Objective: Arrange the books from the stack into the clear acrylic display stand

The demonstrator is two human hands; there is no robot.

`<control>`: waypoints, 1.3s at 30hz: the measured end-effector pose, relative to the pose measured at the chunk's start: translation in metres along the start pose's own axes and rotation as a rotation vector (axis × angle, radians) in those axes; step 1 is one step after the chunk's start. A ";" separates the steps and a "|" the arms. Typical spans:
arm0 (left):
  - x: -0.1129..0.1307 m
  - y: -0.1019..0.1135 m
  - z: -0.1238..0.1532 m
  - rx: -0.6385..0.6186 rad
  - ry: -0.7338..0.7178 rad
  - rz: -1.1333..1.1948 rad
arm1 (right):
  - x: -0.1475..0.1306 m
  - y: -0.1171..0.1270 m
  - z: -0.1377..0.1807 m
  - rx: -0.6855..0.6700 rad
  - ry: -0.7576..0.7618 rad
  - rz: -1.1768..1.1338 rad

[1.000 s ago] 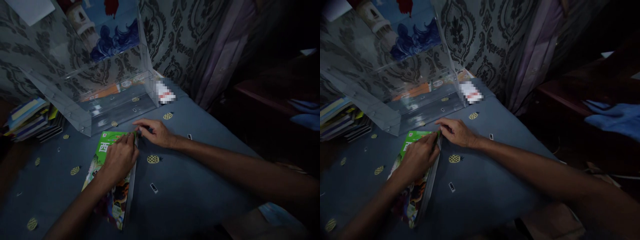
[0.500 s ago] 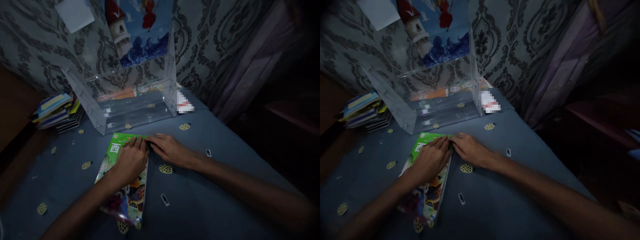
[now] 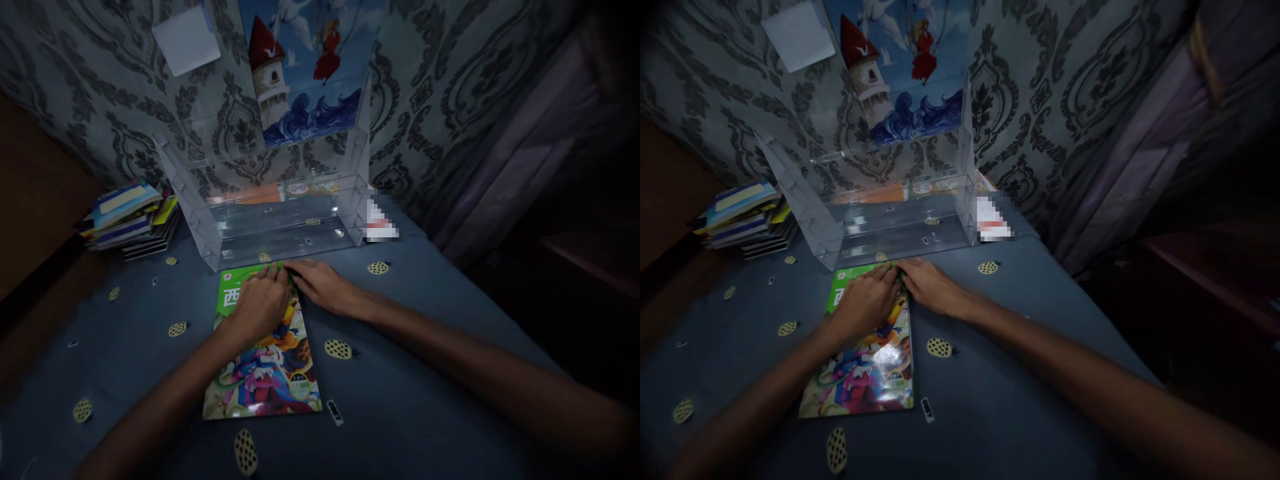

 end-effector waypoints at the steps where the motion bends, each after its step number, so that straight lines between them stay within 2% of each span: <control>1: -0.001 0.000 0.000 0.016 -0.003 0.003 | 0.001 0.000 -0.001 0.009 0.007 0.000; 7: -0.006 -0.011 0.005 0.126 -0.022 0.010 | 0.005 -0.011 0.013 0.181 0.048 -0.029; 13: 0.000 -0.022 0.017 0.168 -0.074 -0.026 | -0.005 -0.031 0.031 0.166 0.022 -0.013; 15: 0.002 -0.020 0.021 0.131 -0.084 -0.022 | -0.007 -0.032 0.032 0.148 0.016 -0.015; 18: 0.007 -0.014 0.029 0.005 -0.096 -0.004 | -0.007 -0.030 0.033 0.124 -0.001 -0.027; 21: 0.019 -0.010 0.041 -0.171 -0.171 0.015 | -0.004 -0.029 0.034 0.109 -0.018 -0.045; 24: 0.031 -0.014 0.057 -0.394 -0.260 0.038 | -0.002 -0.029 0.035 0.102 -0.036 -0.059; 26: 0.037 -0.017 0.067 -0.501 -0.302 0.052 | -0.001 -0.030 0.035 0.099 -0.034 -0.065; 31: 0.050 -0.022 0.079 -0.514 -0.380 0.057 | 0.000 -0.031 0.035 0.105 -0.024 -0.082; 35: 0.053 -0.028 0.080 -0.511 -0.382 0.032 | -0.001 -0.028 0.034 0.093 -0.025 -0.087; 39: 0.053 -0.024 0.078 -0.485 -0.390 0.023 | -0.003 -0.024 0.034 0.096 -0.032 -0.100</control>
Point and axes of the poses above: each hand's wrist, its own z-axis away from the middle knuckle, its own y-axis out of the back of the hand, x = y × z, the point moved 9 cm from there along -z, towards the middle knuckle, and after that the axes turned 13 degrees about -x, right-handed, at the moved point
